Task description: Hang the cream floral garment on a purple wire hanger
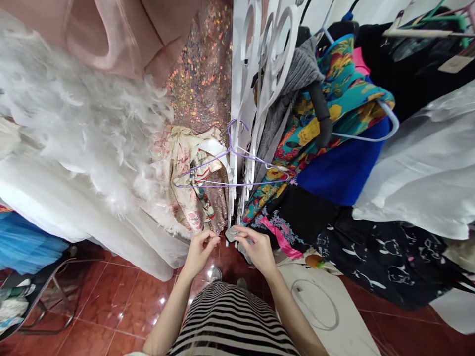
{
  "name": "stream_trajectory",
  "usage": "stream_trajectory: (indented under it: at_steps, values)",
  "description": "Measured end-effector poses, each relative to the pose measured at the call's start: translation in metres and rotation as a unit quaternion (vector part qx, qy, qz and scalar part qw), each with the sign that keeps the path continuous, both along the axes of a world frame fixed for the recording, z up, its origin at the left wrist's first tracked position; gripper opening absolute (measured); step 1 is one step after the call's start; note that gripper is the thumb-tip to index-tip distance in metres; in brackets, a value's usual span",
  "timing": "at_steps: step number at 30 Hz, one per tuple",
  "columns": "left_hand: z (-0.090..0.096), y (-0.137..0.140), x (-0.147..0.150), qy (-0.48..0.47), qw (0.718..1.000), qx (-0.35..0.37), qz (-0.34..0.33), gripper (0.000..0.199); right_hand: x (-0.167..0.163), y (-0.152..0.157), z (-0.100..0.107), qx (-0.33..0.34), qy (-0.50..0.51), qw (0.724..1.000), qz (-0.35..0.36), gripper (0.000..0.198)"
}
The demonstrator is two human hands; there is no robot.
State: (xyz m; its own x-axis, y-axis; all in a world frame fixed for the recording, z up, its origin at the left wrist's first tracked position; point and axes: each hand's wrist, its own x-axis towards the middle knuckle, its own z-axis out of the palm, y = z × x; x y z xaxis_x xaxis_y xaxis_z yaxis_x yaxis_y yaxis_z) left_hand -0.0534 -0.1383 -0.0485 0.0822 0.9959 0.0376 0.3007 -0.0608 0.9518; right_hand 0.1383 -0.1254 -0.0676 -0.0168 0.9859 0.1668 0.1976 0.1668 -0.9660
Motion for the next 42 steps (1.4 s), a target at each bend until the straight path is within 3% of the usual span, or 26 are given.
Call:
stream_trajectory:
  at_steps: [4, 8, 16, 24, 31, 37, 42]
  values:
    - [-0.005, 0.001, -0.002, -0.013, 1.000, 0.002, -0.004, 0.042, -0.001, 0.001, -0.002, -0.013, 0.004, 0.999, 0.036, 0.022]
    - [-0.001, 0.001, -0.001, 0.001, 1.000, -0.001, 0.000, 0.047, -0.002, -0.002, -0.002, -0.006, 0.001, 0.999, 0.051, 0.021]
    - [0.003, -0.001, 0.001, 0.025, 1.000, -0.007, 0.013, 0.068, 0.002, -0.003, 0.001, 0.013, -0.008, 1.000, 0.002, 0.018]
    - [0.000, 0.002, -0.003, -0.016, 0.999, 0.004, 0.037, 0.049, 0.003, -0.004, 0.001, 0.020, -0.009, 0.999, 0.036, 0.018]
    - [-0.002, 0.000, -0.007, -0.004, 0.999, 0.010, 0.044, 0.057, 0.000, -0.005, 0.003, 0.078, -0.005, 0.997, -0.001, 0.017]
    - [-0.004, -0.001, -0.009, 0.029, 0.997, 0.060, 0.043, 0.048, 0.000, -0.004, 0.008, 0.081, -0.012, 0.997, -0.010, 0.025]
    - [-0.002, -0.002, -0.009, 0.049, 0.995, 0.054, 0.071, 0.058, -0.001, -0.005, 0.008, 0.087, -0.018, 0.996, 0.005, 0.027]
